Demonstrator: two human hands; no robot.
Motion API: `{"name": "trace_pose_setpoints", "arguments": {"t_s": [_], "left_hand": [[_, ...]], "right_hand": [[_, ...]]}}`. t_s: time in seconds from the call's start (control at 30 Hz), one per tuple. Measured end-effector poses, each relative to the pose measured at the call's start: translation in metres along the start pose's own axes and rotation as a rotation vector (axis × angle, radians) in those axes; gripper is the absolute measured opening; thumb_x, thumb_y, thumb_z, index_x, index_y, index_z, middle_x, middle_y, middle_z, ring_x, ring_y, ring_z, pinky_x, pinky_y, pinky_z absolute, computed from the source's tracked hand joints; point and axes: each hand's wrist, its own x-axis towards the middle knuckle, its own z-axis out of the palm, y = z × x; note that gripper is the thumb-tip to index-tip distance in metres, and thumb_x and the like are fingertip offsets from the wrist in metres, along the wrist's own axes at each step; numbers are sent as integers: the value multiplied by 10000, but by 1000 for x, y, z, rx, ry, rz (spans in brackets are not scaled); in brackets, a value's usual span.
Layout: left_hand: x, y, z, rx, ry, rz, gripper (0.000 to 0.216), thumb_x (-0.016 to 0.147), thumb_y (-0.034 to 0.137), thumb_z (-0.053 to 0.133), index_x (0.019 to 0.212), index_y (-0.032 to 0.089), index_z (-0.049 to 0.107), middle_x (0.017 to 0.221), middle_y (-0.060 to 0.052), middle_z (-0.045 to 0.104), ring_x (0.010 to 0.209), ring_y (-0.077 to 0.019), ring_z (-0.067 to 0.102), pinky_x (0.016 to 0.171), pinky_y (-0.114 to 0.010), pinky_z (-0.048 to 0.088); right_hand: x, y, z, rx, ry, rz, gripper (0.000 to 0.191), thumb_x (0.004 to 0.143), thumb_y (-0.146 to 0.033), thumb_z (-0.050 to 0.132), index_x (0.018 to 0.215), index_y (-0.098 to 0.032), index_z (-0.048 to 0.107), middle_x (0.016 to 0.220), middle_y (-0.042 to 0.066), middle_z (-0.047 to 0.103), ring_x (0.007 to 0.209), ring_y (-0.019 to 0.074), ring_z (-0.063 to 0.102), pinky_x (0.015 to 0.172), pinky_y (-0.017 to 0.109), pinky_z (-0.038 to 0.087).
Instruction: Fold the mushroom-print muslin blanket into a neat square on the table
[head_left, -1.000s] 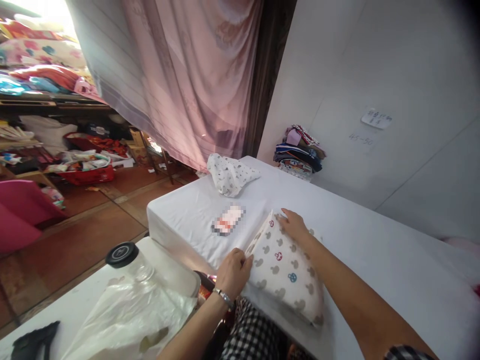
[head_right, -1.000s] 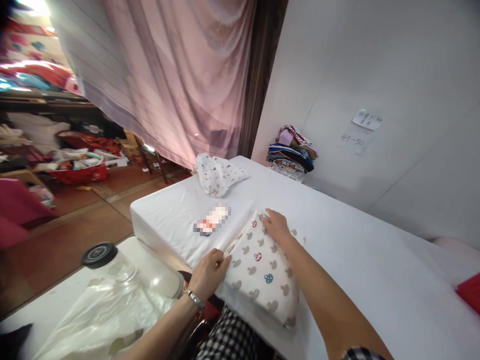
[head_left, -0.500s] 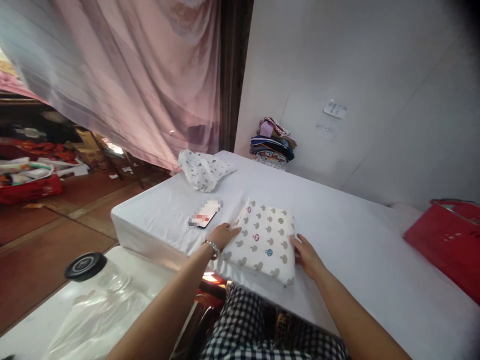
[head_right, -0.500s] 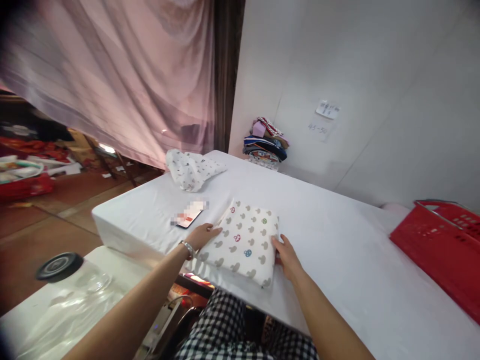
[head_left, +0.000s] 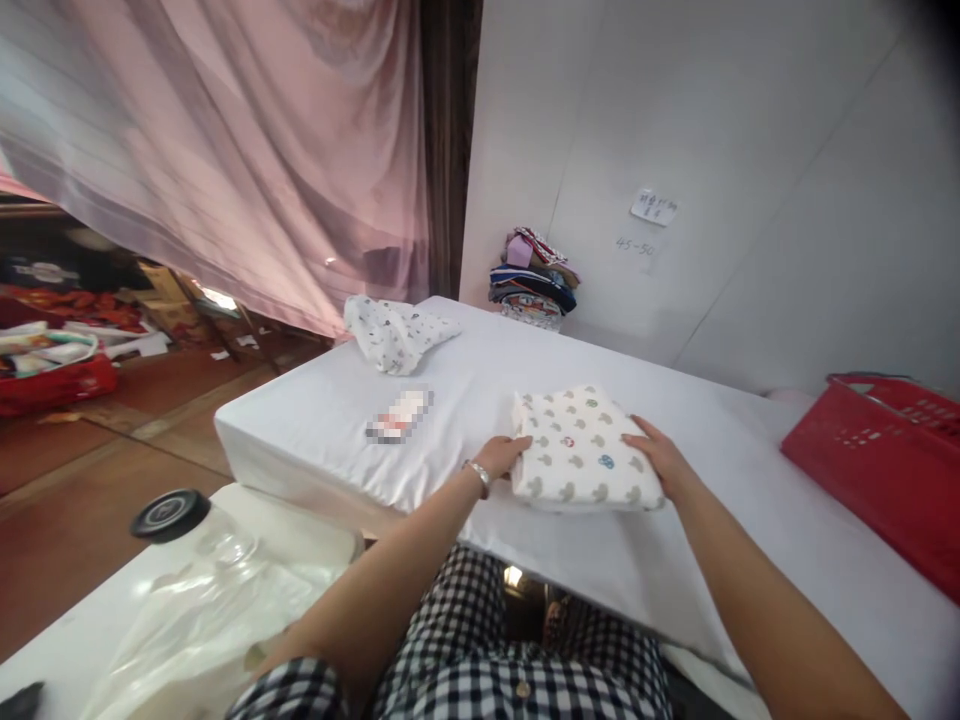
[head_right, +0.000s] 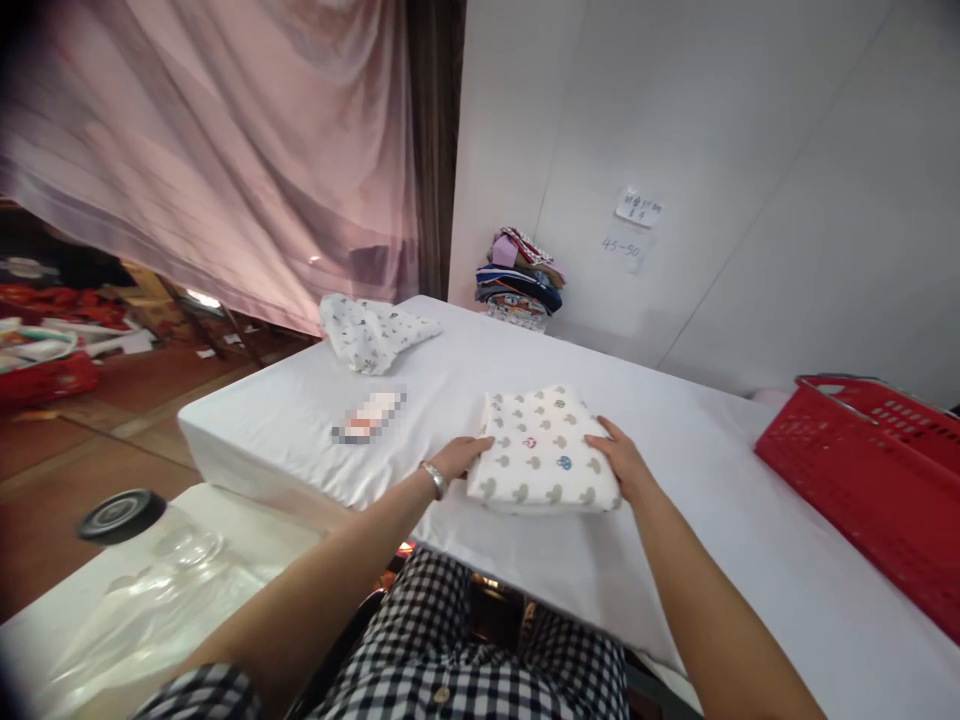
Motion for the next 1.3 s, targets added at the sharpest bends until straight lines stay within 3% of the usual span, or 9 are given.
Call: {"name": "trace_pose_setpoints", "arguments": {"t_s": [0.13, 0.27, 0.37, 0.5, 0.6, 0.73, 0.9, 1.17, 1.3], "left_hand": [[10, -17, 64, 73, -84, -57, 418, 719, 422, 594, 934, 65, 579, 897, -164, 667, 669, -222, 642, 519, -301, 516], [14, -32, 87, 138, -98, -60, 459, 694, 423, 612, 961, 55, 549, 905, -188, 653, 608, -229, 633, 472, -311, 503], [15, -36, 86, 144, -91, -52, 459, 706, 444, 591, 982, 83, 526, 938, -163, 648, 614, -207, 633, 468, -285, 503], [12, -38, 84, 174, -46, -38, 464, 697, 495, 585, 952, 112, 526, 914, -136, 651, 596, -205, 629, 453, -278, 491], [9, -39, 86, 202, -33, -40, 462, 694, 512, 581, 944, 127, 532, 867, -108, 661, 571, -189, 624, 451, -262, 477], [9, -41, 88, 343, 29, 27, 459, 683, 521, 584, 942, 144, 561, 838, -79, 672, 638, -183, 634, 503, -236, 462], [9, -42, 88, 448, 115, 115, 472, 664, 518, 588, 945, 139, 594, 899, -100, 668, 825, -228, 627, 610, -251, 451], [2, -43, 89, 437, 132, 169, 508, 687, 539, 543, 1006, 146, 583, 930, -103, 664, 846, -222, 620, 637, -253, 438], [2, -42, 89, 448, 135, 147, 529, 682, 538, 551, 1005, 119, 584, 945, -129, 657, 854, -233, 618, 642, -257, 441]], "right_hand": [[2, 21, -65, -309, 98, 42, 699, 613, -291, 702, 1261, -177, 464, 954, 92, 663, 792, 233, 641, 753, 392, 505], [-4, 50, -83, -673, 274, -34, 449, 656, -321, 631, 1072, -152, 618, 1054, 112, 631, 974, 255, 585, 905, 411, 426], [-8, 47, -60, -819, 282, -234, 450, 716, -365, 564, 1127, -181, 589, 1229, 101, 532, 1144, 260, 475, 990, 417, 350], [-2, 22, -3, -859, 87, -469, 531, 804, -472, 444, 1273, -225, 458, 1407, 37, 324, 1292, 220, 284, 1025, 383, 316], [19, 15, 39, -1013, -30, -476, 587, 846, -474, 362, 1349, -172, 351, 1443, 66, 240, 1333, 221, 172, 1070, 409, 213], [48, 37, 76, -1302, -123, -425, 581, 882, -438, 284, 1373, -127, 289, 1445, 96, 223, 1340, 235, 129, 1071, 472, 123], [58, 62, 80, -1357, -130, -508, 603, 889, -486, 232, 1379, -139, 274, 1454, 69, 203, 1342, 207, 123, 1073, 457, 96], [64, 47, 76, -1191, -153, -384, 563, 890, -456, 211, 1376, -183, 292, 1451, 53, 217, 1341, 198, 140, 1076, 446, 142], [59, 56, 88, -1252, -179, -461, 570, 874, -435, 295, 1386, -187, 264, 1461, 45, 181, 1348, 197, 100, 1083, 464, 73]]}}
